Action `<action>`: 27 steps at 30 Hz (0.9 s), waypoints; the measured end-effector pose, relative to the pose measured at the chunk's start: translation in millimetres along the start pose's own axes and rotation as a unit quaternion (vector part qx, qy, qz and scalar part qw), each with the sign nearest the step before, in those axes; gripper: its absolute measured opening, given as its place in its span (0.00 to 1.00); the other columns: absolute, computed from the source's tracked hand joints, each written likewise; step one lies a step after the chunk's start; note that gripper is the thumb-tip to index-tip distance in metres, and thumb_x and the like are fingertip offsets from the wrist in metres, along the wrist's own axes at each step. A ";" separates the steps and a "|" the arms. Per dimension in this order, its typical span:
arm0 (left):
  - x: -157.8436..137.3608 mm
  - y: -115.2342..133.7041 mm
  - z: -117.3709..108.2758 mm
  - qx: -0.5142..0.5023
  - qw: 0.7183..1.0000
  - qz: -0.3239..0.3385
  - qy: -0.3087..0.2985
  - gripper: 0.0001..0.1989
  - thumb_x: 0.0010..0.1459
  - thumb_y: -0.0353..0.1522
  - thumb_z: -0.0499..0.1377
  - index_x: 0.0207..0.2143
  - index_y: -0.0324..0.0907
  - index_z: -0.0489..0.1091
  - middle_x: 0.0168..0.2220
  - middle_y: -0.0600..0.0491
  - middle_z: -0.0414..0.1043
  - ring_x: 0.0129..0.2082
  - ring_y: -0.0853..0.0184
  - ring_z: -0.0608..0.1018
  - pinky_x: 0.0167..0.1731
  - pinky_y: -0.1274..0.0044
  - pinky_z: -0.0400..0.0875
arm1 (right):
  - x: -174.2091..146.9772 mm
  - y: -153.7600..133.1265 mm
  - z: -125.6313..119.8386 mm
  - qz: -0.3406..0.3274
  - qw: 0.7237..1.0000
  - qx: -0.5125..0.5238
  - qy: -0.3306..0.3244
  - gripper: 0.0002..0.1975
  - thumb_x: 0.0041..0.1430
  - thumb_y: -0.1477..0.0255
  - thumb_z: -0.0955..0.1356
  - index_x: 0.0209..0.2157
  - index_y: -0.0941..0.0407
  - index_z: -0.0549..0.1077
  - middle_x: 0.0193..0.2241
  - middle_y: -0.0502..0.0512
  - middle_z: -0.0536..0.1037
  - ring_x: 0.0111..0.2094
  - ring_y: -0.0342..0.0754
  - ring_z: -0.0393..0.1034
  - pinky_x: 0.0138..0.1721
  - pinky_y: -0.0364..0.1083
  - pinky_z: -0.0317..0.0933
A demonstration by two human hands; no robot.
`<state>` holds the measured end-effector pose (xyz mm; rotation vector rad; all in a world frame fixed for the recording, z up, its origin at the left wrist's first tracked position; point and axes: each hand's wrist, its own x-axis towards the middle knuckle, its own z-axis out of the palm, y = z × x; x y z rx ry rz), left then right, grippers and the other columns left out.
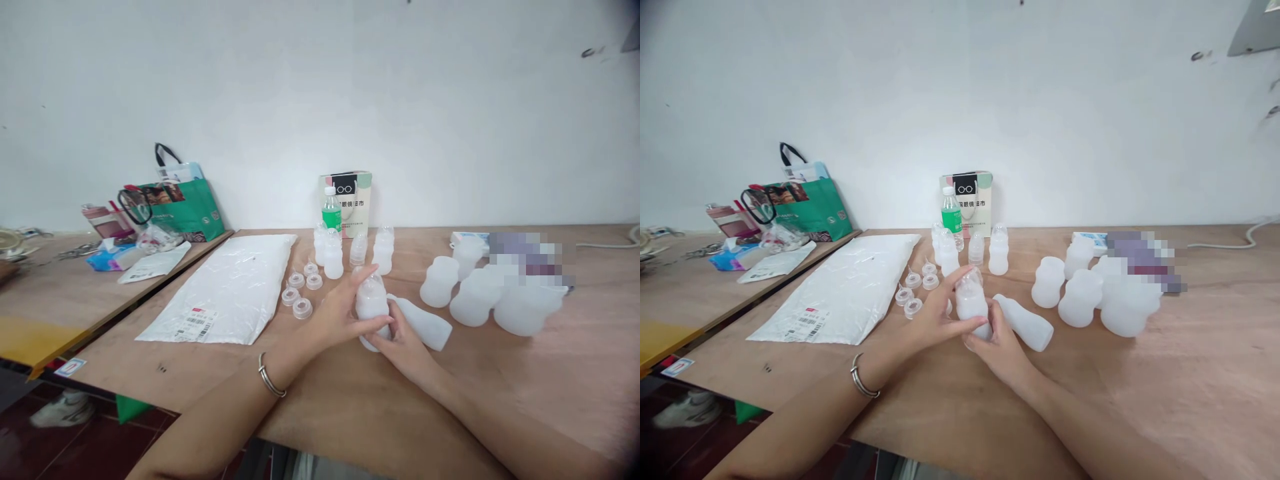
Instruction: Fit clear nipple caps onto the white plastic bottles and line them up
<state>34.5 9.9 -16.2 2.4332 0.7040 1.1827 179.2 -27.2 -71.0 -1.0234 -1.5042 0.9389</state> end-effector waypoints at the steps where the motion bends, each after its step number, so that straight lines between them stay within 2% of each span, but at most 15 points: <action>1: 1.3 -1.6 -4.4 0.004 0.999 0.005 0.034 0.38 0.49 0.39 0.62 0.59 0.50 0.46 0.57 0.48 0.57 0.54 0.57 0.65 0.52 0.66 0.64 | -0.9 -0.1 -0.2 -0.013 1.000 0.006 0.008 0.21 0.52 0.65 0.67 0.46 0.52 0.58 0.46 0.56 0.68 0.48 0.51 0.63 0.49 0.52 0.60; 4: 8.8 -12.2 -22.8 0.004 0.984 -0.006 0.179 0.42 0.49 0.37 0.62 0.60 0.50 0.38 0.58 0.45 0.53 0.54 0.59 0.66 0.50 0.67 0.65 | -2.6 -8.5 -6.7 -0.072 0.993 -0.030 0.089 0.21 0.55 0.64 0.65 0.49 0.50 0.54 0.50 0.56 0.63 0.51 0.50 0.60 0.51 0.52 0.57; 6: 14.4 -23.7 -34.9 0.000 0.974 -0.031 0.226 0.46 0.49 0.36 0.62 0.60 0.48 0.33 0.56 0.42 0.57 0.51 0.61 0.69 0.49 0.67 0.66 | -1.5 -17.3 -15.8 -0.115 0.975 -0.133 0.139 0.19 0.56 0.64 0.64 0.48 0.50 0.57 0.49 0.57 0.63 0.51 0.51 0.60 0.51 0.53 0.57; 8: 17.8 -37.4 -42.6 0.010 0.973 -0.069 0.220 0.43 0.50 0.35 0.62 0.58 0.44 0.35 0.52 0.41 0.61 0.49 0.61 0.70 0.48 0.67 0.67 | 1.6 -23.8 -26.6 -0.138 0.939 -0.276 0.148 0.17 0.55 0.64 0.64 0.46 0.52 0.60 0.47 0.59 0.64 0.50 0.54 0.59 0.51 0.55 0.55; 11: 18.0 -57.6 -43.4 0.052 0.976 -0.116 0.176 0.36 0.48 0.35 0.63 0.54 0.41 0.46 0.52 0.40 0.60 0.50 0.58 0.70 0.46 0.65 0.68 | 6.8 -23.2 -40.9 -0.114 0.875 -0.461 0.094 0.16 0.54 0.64 0.64 0.44 0.54 0.63 0.43 0.60 0.68 0.46 0.58 0.62 0.45 0.56 0.57; 14: 16.5 -72.3 -37.3 0.089 0.978 -0.131 0.136 0.34 0.47 0.34 0.63 0.53 0.41 0.49 0.53 0.40 0.59 0.52 0.56 0.67 0.48 0.62 0.66 | 9.0 -14.7 -49.2 -0.072 0.820 -0.567 0.039 0.16 0.53 0.62 0.64 0.41 0.56 0.65 0.39 0.61 0.70 0.40 0.59 0.65 0.37 0.54 0.59; 16: 16.3 -79.1 -33.1 0.102 0.978 -0.133 0.124 0.34 0.47 0.34 0.63 0.54 0.41 0.49 0.53 0.40 0.59 0.52 0.56 0.66 0.49 0.62 0.65 | 8.9 -10.9 -51.8 -0.049 0.802 -0.595 0.024 0.16 0.51 0.63 0.65 0.41 0.56 0.65 0.38 0.61 0.72 0.38 0.59 0.67 0.33 0.52 0.59; 18: 16.9 -84.6 -30.0 0.108 0.978 -0.137 0.118 0.35 0.47 0.34 0.63 0.54 0.41 0.48 0.53 0.41 0.59 0.53 0.57 0.66 0.49 0.62 0.64 | 8.8 -11.7 -52.5 -0.026 0.808 -0.588 0.009 0.15 0.50 0.67 0.64 0.40 0.55 0.65 0.36 0.59 0.73 0.35 0.57 0.68 0.30 0.50 0.58; 19: 17.3 -86.7 -28.9 0.109 0.977 -0.140 0.116 0.36 0.46 0.34 0.64 0.54 0.41 0.48 0.53 0.41 0.59 0.53 0.57 0.66 0.49 0.63 0.64 | 8.9 -13.9 -52.1 -0.014 0.821 -0.570 0.008 0.14 0.50 0.69 0.64 0.41 0.55 0.65 0.35 0.58 0.73 0.34 0.56 0.68 0.28 0.48 0.57; 21: 18.0 -88.6 -28.1 0.113 0.977 -0.140 0.114 0.38 0.46 0.34 0.64 0.55 0.40 0.46 0.52 0.41 0.59 0.52 0.58 0.67 0.50 0.63 0.63 | 9.2 -20.3 -49.9 0.001 0.865 -0.501 0.016 0.14 0.50 0.70 0.64 0.41 0.52 0.64 0.36 0.55 0.73 0.34 0.54 0.69 0.27 0.47 0.58; 24: 17.6 -80.4 -31.2 0.164 0.970 -0.109 0.141 0.38 0.46 0.37 0.64 0.55 0.38 0.47 0.53 0.39 0.58 0.53 0.56 0.64 0.52 0.62 0.60 | 9.7 -27.2 -43.0 0.006 0.942 -0.334 0.047 0.14 0.52 0.64 0.64 0.41 0.50 0.62 0.37 0.53 0.71 0.36 0.52 0.68 0.32 0.48 0.61; 25: 16.9 -74.1 -33.3 0.193 0.965 -0.088 0.157 0.34 0.48 0.38 0.62 0.53 0.38 0.50 0.53 0.39 0.58 0.54 0.56 0.63 0.52 0.62 0.59 | 9.8 -27.1 -40.2 0.006 0.960 -0.275 0.061 0.15 0.53 0.62 0.64 0.42 0.50 0.61 0.38 0.53 0.71 0.36 0.51 0.67 0.34 0.48 0.62; 27: 14.3 -57.7 -38.1 0.248 0.954 -0.056 0.156 0.17 0.55 0.36 0.56 0.46 0.39 0.60 0.48 0.43 0.63 0.51 0.57 0.65 0.50 0.64 0.61 | 10.1 -22.4 -34.5 0.006 0.979 -0.182 0.091 0.17 0.53 0.60 0.65 0.42 0.51 0.59 0.38 0.53 0.69 0.38 0.51 0.66 0.37 0.48 0.62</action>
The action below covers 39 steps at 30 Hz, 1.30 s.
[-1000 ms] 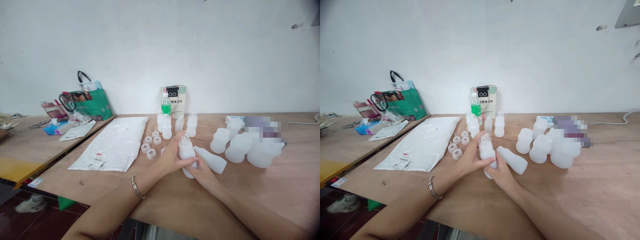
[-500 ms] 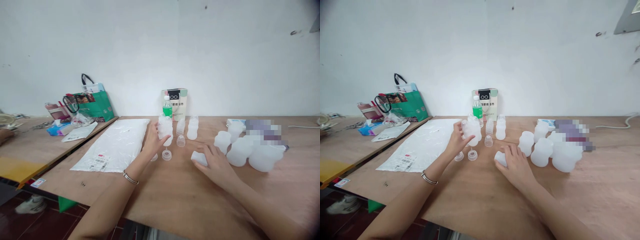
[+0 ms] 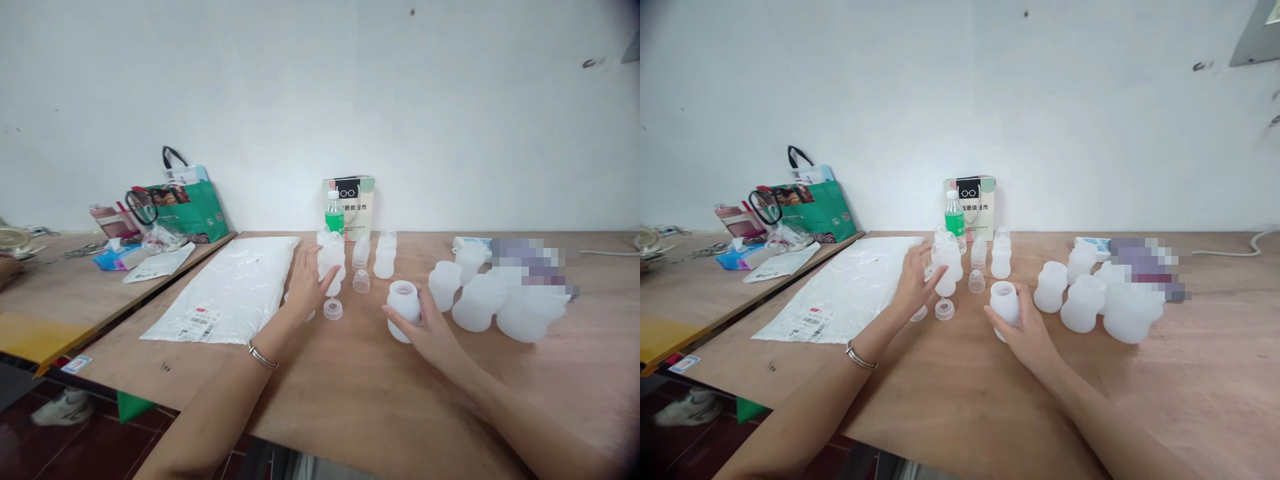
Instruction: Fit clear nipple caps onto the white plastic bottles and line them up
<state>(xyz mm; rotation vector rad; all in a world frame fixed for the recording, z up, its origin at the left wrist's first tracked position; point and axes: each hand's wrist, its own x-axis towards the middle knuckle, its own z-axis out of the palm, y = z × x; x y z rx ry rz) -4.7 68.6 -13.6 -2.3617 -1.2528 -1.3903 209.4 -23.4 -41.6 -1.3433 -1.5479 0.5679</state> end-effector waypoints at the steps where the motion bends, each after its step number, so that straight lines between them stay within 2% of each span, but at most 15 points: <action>1: -1.4 6.6 -6.6 0.021 0.999 0.010 -0.021 0.10 0.58 0.35 0.52 0.41 0.40 0.63 0.44 0.45 0.66 0.47 0.59 0.68 0.47 0.66 0.63 | -0.2 2.8 3.8 0.003 0.999 0.031 0.011 0.18 0.52 0.59 0.66 0.42 0.51 0.58 0.38 0.54 0.68 0.39 0.50 0.66 0.38 0.48 0.62; 3: -5.9 19.2 -17.2 0.056 0.992 0.010 -0.112 0.10 0.61 0.32 0.46 0.32 0.41 0.65 0.35 0.49 0.69 0.37 0.63 0.72 0.38 0.71 0.67 | 0.0 9.8 10.5 -0.003 0.998 0.061 0.021 0.21 0.50 0.59 0.67 0.42 0.52 0.58 0.39 0.54 0.67 0.41 0.51 0.66 0.41 0.49 0.62; 5: -12.2 28.3 -22.1 0.088 0.975 -0.003 -0.204 0.11 0.61 0.34 0.47 0.31 0.41 0.66 0.31 0.50 0.69 0.32 0.64 0.73 0.33 0.73 0.66 | 0.8 16.4 14.9 -0.007 0.998 0.067 0.021 0.24 0.48 0.59 0.69 0.43 0.52 0.57 0.40 0.54 0.67 0.41 0.51 0.66 0.42 0.49 0.62; 9: -24.2 32.5 -16.9 0.122 0.941 -0.020 -0.316 0.15 0.55 0.39 0.55 0.40 0.38 0.64 0.38 0.46 0.70 0.39 0.59 0.73 0.37 0.71 0.66 | 2.0 22.6 17.9 0.031 0.998 0.052 -0.022 0.24 0.47 0.59 0.69 0.42 0.53 0.59 0.37 0.54 0.71 0.38 0.51 0.68 0.39 0.51 0.64; 12: -28.0 29.0 -11.1 0.110 0.923 -0.029 -0.368 0.16 0.52 0.35 0.58 0.42 0.37 0.64 0.40 0.45 0.71 0.41 0.57 0.73 0.38 0.70 0.67 | 1.7 22.0 18.6 0.041 0.996 0.056 -0.055 0.22 0.47 0.59 0.69 0.41 0.54 0.62 0.37 0.54 0.74 0.38 0.52 0.70 0.40 0.51 0.64; 14: -27.8 28.0 -9.6 0.102 0.921 -0.029 -0.374 0.14 0.52 0.33 0.58 0.41 0.38 0.64 0.40 0.46 0.71 0.40 0.59 0.74 0.38 0.71 0.67 | 1.0 20.4 18.2 0.029 0.997 0.049 -0.055 0.22 0.47 0.60 0.69 0.42 0.54 0.62 0.37 0.54 0.74 0.38 0.52 0.70 0.38 0.50 0.64; 16: -25.9 30.2 -10.3 0.074 0.934 -0.037 -0.347 0.14 0.54 0.34 0.56 0.43 0.39 0.63 0.43 0.47 0.69 0.42 0.61 0.73 0.40 0.71 0.67 | 0.3 18.0 16.5 0.014 0.998 0.014 -0.056 0.20 0.48 0.59 0.68 0.40 0.53 0.62 0.34 0.52 0.74 0.35 0.51 0.70 0.35 0.48 0.64; 19: -22.1 39.3 -13.9 -0.102 0.964 -0.076 -0.232 0.18 0.56 0.38 0.55 0.47 0.43 0.59 0.47 0.48 0.66 0.43 0.65 0.72 0.42 0.74 0.67 | -0.8 13.4 11.9 -0.012 0.994 -0.076 -0.074 0.15 0.51 0.59 0.66 0.35 0.53 0.61 0.29 0.49 0.71 0.30 0.48 0.68 0.29 0.46 0.61; 21: -20.4 47.1 -17.1 -0.244 0.950 -0.091 -0.172 0.22 0.53 0.39 0.59 0.48 0.44 0.58 0.47 0.49 0.65 0.43 0.67 0.72 0.41 0.75 0.68 | -1.8 9.6 8.9 -0.032 0.987 -0.132 -0.086 0.13 0.52 0.59 0.65 0.33 0.53 0.61 0.28 0.49 0.71 0.30 0.48 0.67 0.28 0.45 0.60; 22: -20.1 50.6 -18.5 -0.286 0.940 -0.087 -0.165 0.23 0.52 0.39 0.60 0.48 0.44 0.59 0.47 0.49 0.65 0.43 0.67 0.72 0.41 0.76 0.69 | -2.5 7.5 7.9 -0.042 0.983 -0.156 -0.088 0.13 0.52 0.59 0.65 0.32 0.53 0.61 0.29 0.50 0.71 0.31 0.49 0.67 0.29 0.45 0.59; 27: -20.3 57.0 -22.4 -0.341 0.910 -0.051 -0.230 0.20 0.49 0.36 0.63 0.46 0.44 0.67 0.44 0.50 0.69 0.42 0.67 0.71 0.43 0.74 0.67 | -6.9 -1.8 5.2 -0.073 0.970 -0.218 -0.080 0.18 0.50 0.53 0.65 0.33 0.53 0.63 0.30 0.52 0.72 0.34 0.52 0.68 0.29 0.46 0.58; 32: -18.5 51.9 -24.5 -0.386 0.883 -0.048 -0.263 0.20 0.47 0.35 0.64 0.45 0.43 0.69 0.43 0.49 0.70 0.43 0.65 0.71 0.45 0.72 0.66 | -9.5 -5.5 2.3 -0.081 0.981 -0.147 -0.102 0.19 0.50 0.54 0.66 0.36 0.53 0.66 0.30 0.50 0.73 0.30 0.48 0.67 0.30 0.45 0.59; 35: -19.4 52.4 -25.5 -0.450 0.843 -0.034 -0.291 0.25 0.52 0.32 0.61 0.53 0.47 0.62 0.50 0.48 0.66 0.50 0.62 0.69 0.51 0.68 0.61 | -9.4 -7.2 2.6 -0.041 0.985 -0.085 -0.141 0.18 0.50 0.54 0.66 0.35 0.54 0.67 0.26 0.49 0.71 0.26 0.45 0.64 0.26 0.43 0.58; 37: -21.0 53.2 -23.4 -0.496 0.817 -0.033 -0.291 0.35 0.51 0.30 0.62 0.59 0.51 0.51 0.54 0.46 0.62 0.54 0.61 0.66 0.54 0.65 0.57 | -9.7 -8.9 4.0 -0.013 0.988 -0.055 -0.144 0.18 0.51 0.54 0.66 0.34 0.55 0.67 0.25 0.49 0.71 0.26 0.45 0.64 0.25 0.42 0.57; 39: -22.1 52.2 -19.0 -0.518 0.808 -0.038 -0.279 0.45 0.46 0.29 0.65 0.61 0.53 0.43 0.57 0.45 0.57 0.56 0.58 0.64 0.55 0.63 0.56 | -10.7 -10.1 5.2 -0.005 0.989 -0.037 -0.144 0.19 0.50 0.55 0.66 0.35 0.55 0.68 0.26 0.49 0.71 0.27 0.45 0.64 0.25 0.42 0.57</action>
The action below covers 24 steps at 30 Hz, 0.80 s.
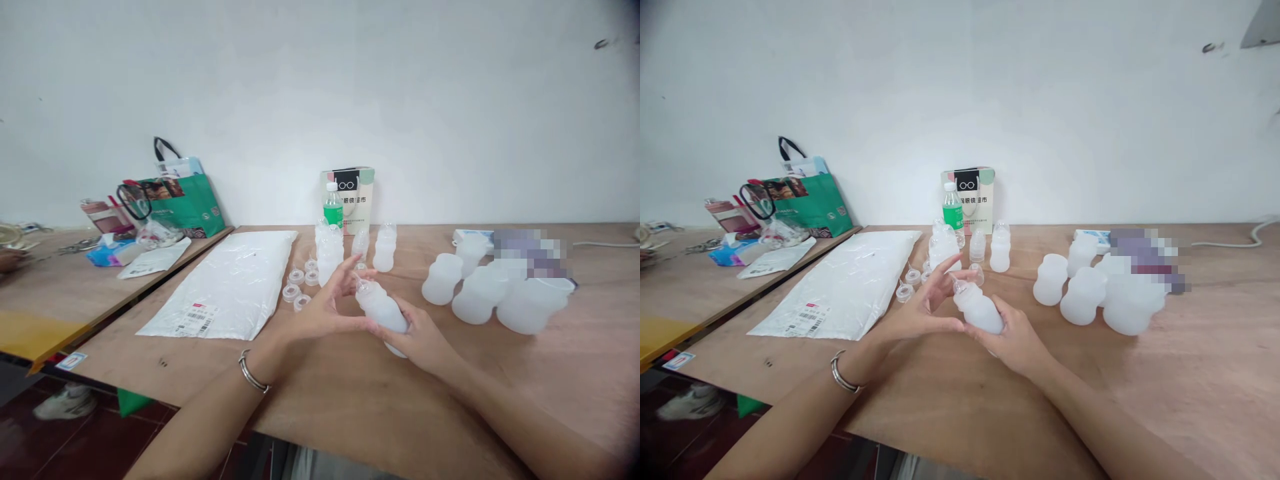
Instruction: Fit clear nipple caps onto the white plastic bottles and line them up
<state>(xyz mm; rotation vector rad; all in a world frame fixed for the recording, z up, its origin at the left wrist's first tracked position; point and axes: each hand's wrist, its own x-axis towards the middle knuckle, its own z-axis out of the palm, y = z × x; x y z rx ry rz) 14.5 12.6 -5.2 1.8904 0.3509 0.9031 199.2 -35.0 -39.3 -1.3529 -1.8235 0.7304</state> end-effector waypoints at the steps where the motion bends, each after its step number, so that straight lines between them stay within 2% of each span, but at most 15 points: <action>1: 0.8 -2.8 -0.3 0.000 1.000 0.001 0.017 0.49 0.43 0.29 0.67 0.61 0.54 0.42 0.58 0.44 0.55 0.56 0.57 0.63 0.54 0.63 0.56 | -0.6 -0.1 0.5 -0.003 1.000 0.007 0.000 0.19 0.49 0.55 0.67 0.36 0.56 0.68 0.26 0.49 0.71 0.27 0.45 0.64 0.25 0.42 0.57; 3: 2.5 -8.2 -2.0 0.013 0.998 -0.004 0.065 0.50 0.40 0.29 0.68 0.60 0.53 0.42 0.58 0.44 0.54 0.56 0.56 0.62 0.53 0.62 0.57 | -2.1 1.1 1.0 -0.014 1.000 0.025 0.008 0.19 0.49 0.56 0.67 0.37 0.56 0.68 0.27 0.49 0.71 0.27 0.45 0.64 0.26 0.42 0.58; 6: 3.0 -11.3 -3.7 0.029 0.991 -0.016 0.131 0.38 0.49 0.33 0.63 0.58 0.51 0.45 0.56 0.45 0.57 0.55 0.59 0.62 0.51 0.63 0.59 | -3.2 4.4 1.1 -0.017 0.998 0.056 0.038 0.20 0.49 0.58 0.68 0.40 0.55 0.67 0.30 0.50 0.72 0.29 0.45 0.65 0.29 0.42 0.60; 8: 1.9 -9.8 -1.2 0.037 0.988 -0.022 0.148 0.27 0.57 0.35 0.55 0.57 0.49 0.49 0.55 0.46 0.58 0.55 0.61 0.62 0.52 0.65 0.58 | -2.7 5.8 1.9 -0.010 0.997 0.060 0.041 0.19 0.49 0.58 0.68 0.39 0.55 0.67 0.30 0.50 0.72 0.30 0.45 0.65 0.29 0.42 0.61; 10: 0.7 -8.0 3.3 0.044 0.989 -0.021 0.137 0.22 0.60 0.36 0.52 0.56 0.48 0.50 0.56 0.46 0.57 0.55 0.63 0.62 0.53 0.66 0.58 | -1.6 6.0 3.5 -0.001 0.998 0.058 0.035 0.18 0.50 0.57 0.67 0.38 0.55 0.66 0.29 0.50 0.72 0.29 0.45 0.65 0.29 0.43 0.61; 12: 0.2 -7.8 6.8 0.045 0.991 -0.020 0.127 0.24 0.58 0.37 0.54 0.56 0.47 0.50 0.55 0.46 0.58 0.54 0.62 0.63 0.51 0.68 0.60 | -0.6 5.3 5.2 0.003 0.998 0.061 0.030 0.19 0.50 0.57 0.67 0.38 0.55 0.66 0.28 0.50 0.72 0.29 0.46 0.65 0.28 0.43 0.60; 14: 0.4 -8.7 7.2 0.049 0.986 -0.031 0.155 0.25 0.56 0.38 0.56 0.54 0.46 0.51 0.53 0.46 0.60 0.53 0.62 0.64 0.48 0.68 0.62 | -0.1 4.5 6.2 0.003 0.997 0.068 0.034 0.20 0.50 0.57 0.67 0.40 0.56 0.66 0.29 0.51 0.72 0.30 0.46 0.66 0.29 0.44 0.61; 17: 0.7 -8.7 5.2 0.071 0.977 -0.055 0.195 0.18 0.58 0.40 0.53 0.49 0.44 0.59 0.50 0.47 0.63 0.50 0.64 0.66 0.47 0.70 0.62 | 0.1 3.0 6.2 0.012 0.996 0.065 0.052 0.20 0.51 0.57 0.66 0.42 0.55 0.66 0.32 0.52 0.73 0.32 0.48 0.67 0.31 0.45 0.61; 22: 2.6 -5.3 12.7 0.056 0.982 -0.093 0.156 0.19 0.46 0.40 0.64 0.38 0.40 0.66 0.40 0.51 0.69 0.39 0.67 0.71 0.38 0.75 0.65 | -0.2 -0.2 5.0 0.024 0.997 0.072 0.027 0.21 0.49 0.57 0.67 0.41 0.54 0.66 0.34 0.53 0.73 0.33 0.49 0.66 0.33 0.46 0.61; 24: 3.3 -2.7 15.9 0.047 0.981 -0.098 0.158 0.17 0.48 0.40 0.62 0.37 0.40 0.68 0.38 0.51 0.71 0.38 0.67 0.71 0.39 0.75 0.65 | -0.6 -1.3 4.1 0.040 0.990 0.134 -0.015 0.20 0.49 0.56 0.67 0.38 0.55 0.66 0.31 0.53 0.73 0.30 0.47 0.66 0.30 0.45 0.60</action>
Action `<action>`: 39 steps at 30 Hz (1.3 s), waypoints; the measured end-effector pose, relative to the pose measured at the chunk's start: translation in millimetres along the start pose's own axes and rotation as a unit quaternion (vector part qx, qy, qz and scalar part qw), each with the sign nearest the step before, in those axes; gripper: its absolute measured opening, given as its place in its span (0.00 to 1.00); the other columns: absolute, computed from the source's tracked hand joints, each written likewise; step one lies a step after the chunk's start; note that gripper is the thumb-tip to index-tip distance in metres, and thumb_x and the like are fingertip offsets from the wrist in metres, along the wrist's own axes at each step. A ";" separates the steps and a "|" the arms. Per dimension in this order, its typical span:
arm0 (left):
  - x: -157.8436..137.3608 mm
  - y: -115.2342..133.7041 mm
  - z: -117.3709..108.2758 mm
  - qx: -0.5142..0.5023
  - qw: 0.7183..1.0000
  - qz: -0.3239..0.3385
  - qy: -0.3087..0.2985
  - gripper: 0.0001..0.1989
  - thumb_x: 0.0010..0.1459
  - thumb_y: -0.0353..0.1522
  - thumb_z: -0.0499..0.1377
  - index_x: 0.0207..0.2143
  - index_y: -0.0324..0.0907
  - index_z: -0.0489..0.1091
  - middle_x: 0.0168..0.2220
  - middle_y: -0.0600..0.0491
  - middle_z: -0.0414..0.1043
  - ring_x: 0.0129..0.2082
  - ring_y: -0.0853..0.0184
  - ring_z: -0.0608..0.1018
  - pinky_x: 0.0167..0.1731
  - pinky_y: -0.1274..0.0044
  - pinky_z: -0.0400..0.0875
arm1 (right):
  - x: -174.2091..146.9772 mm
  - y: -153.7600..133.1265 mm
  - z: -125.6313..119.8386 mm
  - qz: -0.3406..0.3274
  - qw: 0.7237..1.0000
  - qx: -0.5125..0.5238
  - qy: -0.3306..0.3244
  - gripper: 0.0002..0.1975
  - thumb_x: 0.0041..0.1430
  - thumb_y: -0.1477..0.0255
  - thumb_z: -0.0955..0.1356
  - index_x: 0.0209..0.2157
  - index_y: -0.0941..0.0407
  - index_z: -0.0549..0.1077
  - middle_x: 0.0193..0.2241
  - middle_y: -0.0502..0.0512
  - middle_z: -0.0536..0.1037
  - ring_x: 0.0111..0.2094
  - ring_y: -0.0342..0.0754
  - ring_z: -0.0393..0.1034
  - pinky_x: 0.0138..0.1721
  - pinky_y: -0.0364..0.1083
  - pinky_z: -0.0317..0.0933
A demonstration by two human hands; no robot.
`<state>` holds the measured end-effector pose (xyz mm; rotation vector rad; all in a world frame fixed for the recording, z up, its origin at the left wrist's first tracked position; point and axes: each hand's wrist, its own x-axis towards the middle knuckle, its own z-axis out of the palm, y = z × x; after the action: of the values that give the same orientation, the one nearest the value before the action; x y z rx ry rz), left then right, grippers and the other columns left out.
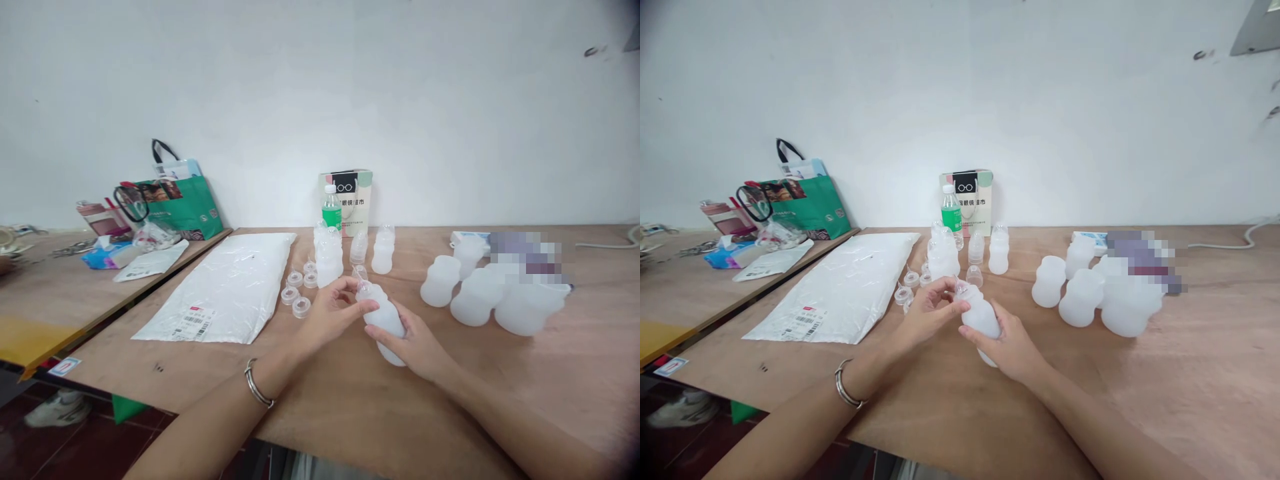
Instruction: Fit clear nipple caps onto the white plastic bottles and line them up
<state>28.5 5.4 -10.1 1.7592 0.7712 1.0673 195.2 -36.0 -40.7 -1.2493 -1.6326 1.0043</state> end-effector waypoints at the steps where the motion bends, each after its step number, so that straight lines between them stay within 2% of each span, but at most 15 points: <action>1: -0.6 2.0 0.2 -0.008 1.000 0.003 -0.013 0.16 0.50 0.40 0.61 0.38 0.40 0.69 0.37 0.51 0.71 0.38 0.66 0.72 0.41 0.74 0.65 | -0.4 -0.6 -0.3 0.023 0.997 0.055 -0.046 0.20 0.50 0.55 0.66 0.36 0.56 0.66 0.28 0.52 0.72 0.27 0.45 0.66 0.27 0.44 0.60; 5: -3.7 9.4 -4.0 -0.080 0.987 0.002 -0.137 0.20 0.57 0.43 0.53 0.47 0.41 0.68 0.35 0.50 0.73 0.36 0.66 0.74 0.44 0.71 0.64 | -1.9 -2.6 1.0 0.082 0.932 0.263 -0.237 0.28 0.49 0.45 0.59 0.34 0.58 0.65 0.19 0.52 0.70 0.18 0.43 0.63 0.19 0.42 0.56; 7: -4.7 9.1 -4.7 -0.112 0.982 -0.005 -0.154 0.25 0.55 0.46 0.54 0.52 0.43 0.63 0.41 0.49 0.71 0.40 0.64 0.73 0.46 0.71 0.63 | -2.4 -3.4 3.3 0.070 0.949 0.243 -0.188 0.27 0.49 0.47 0.62 0.35 0.57 0.65 0.22 0.52 0.71 0.20 0.43 0.63 0.20 0.42 0.57; 10: -3.1 2.4 -2.7 -0.117 0.987 -0.027 -0.108 0.33 0.47 0.45 0.62 0.55 0.45 0.57 0.52 0.45 0.63 0.47 0.62 0.70 0.46 0.71 0.64 | -2.8 -3.4 6.1 0.040 0.987 0.137 -0.076 0.22 0.47 0.55 0.68 0.37 0.57 0.65 0.26 0.50 0.71 0.24 0.42 0.64 0.24 0.41 0.58; 12: -0.3 -3.3 -1.8 -0.114 0.989 -0.036 -0.082 0.36 0.44 0.42 0.65 0.54 0.46 0.56 0.53 0.45 0.61 0.47 0.62 0.69 0.45 0.70 0.65 | -3.1 -1.9 6.1 0.026 0.990 0.121 -0.075 0.21 0.47 0.56 0.69 0.34 0.57 0.66 0.25 0.50 0.70 0.23 0.42 0.63 0.24 0.41 0.57; 17: 3.4 -8.5 -3.2 -0.117 0.992 0.012 -0.047 0.25 0.49 0.41 0.61 0.48 0.43 0.61 0.49 0.45 0.64 0.49 0.62 0.67 0.47 0.69 0.64 | -3.6 1.8 5.4 -0.025 0.985 0.161 -0.052 0.22 0.47 0.52 0.67 0.30 0.57 0.65 0.23 0.51 0.70 0.21 0.42 0.61 0.21 0.42 0.56; 21: -1.4 -1.0 0.7 -0.085 0.996 0.001 -0.038 0.19 0.46 0.41 0.64 0.37 0.40 0.66 0.41 0.49 0.69 0.40 0.67 0.71 0.42 0.73 0.65 | -4.4 -0.6 7.4 0.010 0.992 0.125 -0.024 0.20 0.47 0.56 0.69 0.36 0.56 0.65 0.27 0.50 0.70 0.25 0.43 0.63 0.25 0.42 0.58; 23: -4.3 5.2 2.6 -0.094 0.994 -0.011 -0.054 0.17 0.47 0.42 0.62 0.34 0.39 0.67 0.36 0.50 0.70 0.35 0.69 0.72 0.37 0.76 0.66 | -5.5 -1.1 7.2 0.030 0.978 0.179 -0.099 0.22 0.47 0.53 0.68 0.35 0.56 0.66 0.24 0.50 0.70 0.22 0.42 0.63 0.22 0.41 0.57; 25: -6.2 10.3 3.2 -0.124 0.986 -0.022 -0.108 0.20 0.49 0.45 0.60 0.36 0.38 0.69 0.36 0.49 0.71 0.29 0.71 0.72 0.31 0.77 0.67 | -6.8 -0.6 6.3 0.043 0.937 0.268 -0.221 0.27 0.47 0.47 0.64 0.34 0.57 0.66 0.20 0.50 0.70 0.19 0.42 0.62 0.20 0.42 0.55; 27: -6.6 11.9 3.0 -0.151 0.976 -0.029 -0.153 0.23 0.50 0.47 0.59 0.39 0.38 0.69 0.36 0.48 0.71 0.24 0.74 0.70 0.28 0.78 0.66 | -7.6 0.1 5.8 0.043 0.903 0.322 -0.283 0.31 0.47 0.43 0.60 0.35 0.58 0.67 0.19 0.51 0.70 0.18 0.43 0.62 0.19 0.42 0.55; 29: -5.4 9.5 2.9 -0.165 0.975 -0.028 -0.145 0.23 0.50 0.45 0.59 0.42 0.38 0.68 0.36 0.49 0.71 0.26 0.73 0.71 0.30 0.79 0.66 | -7.3 0.1 6.4 0.046 0.930 0.286 -0.227 0.30 0.47 0.44 0.62 0.35 0.58 0.67 0.21 0.52 0.71 0.19 0.42 0.62 0.20 0.41 0.55; 31: -3.5 5.2 3.0 -0.166 0.979 -0.035 -0.113 0.21 0.49 0.43 0.61 0.41 0.38 0.69 0.36 0.49 0.71 0.32 0.71 0.73 0.33 0.79 0.66 | -6.3 -0.8 7.6 0.043 0.974 0.191 -0.110 0.25 0.47 0.51 0.67 0.36 0.57 0.66 0.25 0.51 0.71 0.23 0.42 0.63 0.24 0.41 0.57; 33: -2.1 2.1 2.8 -0.153 0.983 -0.049 -0.089 0.19 0.48 0.40 0.63 0.39 0.37 0.70 0.36 0.49 0.72 0.35 0.69 0.73 0.36 0.78 0.66 | -5.7 -2.0 8.4 0.039 0.990 0.125 -0.048 0.23 0.46 0.55 0.70 0.38 0.56 0.66 0.28 0.50 0.71 0.27 0.43 0.64 0.28 0.41 0.58; 36: -3.1 3.2 2.1 -0.143 0.983 -0.056 -0.098 0.18 0.49 0.42 0.61 0.36 0.36 0.73 0.34 0.49 0.73 0.33 0.68 0.74 0.36 0.77 0.66 | -7.3 -3.5 7.6 0.058 0.967 0.188 -0.159 0.25 0.46 0.49 0.66 0.35 0.57 0.65 0.24 0.51 0.71 0.23 0.43 0.62 0.24 0.42 0.56; 39: -6.6 8.1 2.9 -0.165 0.977 -0.030 -0.133 0.22 0.48 0.46 0.60 0.36 0.36 0.74 0.35 0.47 0.74 0.34 0.66 0.74 0.37 0.76 0.67 | -11.2 -5.2 5.0 0.081 0.893 0.313 -0.312 0.33 0.43 0.40 0.59 0.33 0.57 0.65 0.17 0.50 0.68 0.17 0.42 0.61 0.20 0.42 0.54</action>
<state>28.8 -4.3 -5.4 1.5415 0.4474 0.8424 190.7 -48.5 -39.1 -0.6459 -1.4518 1.9965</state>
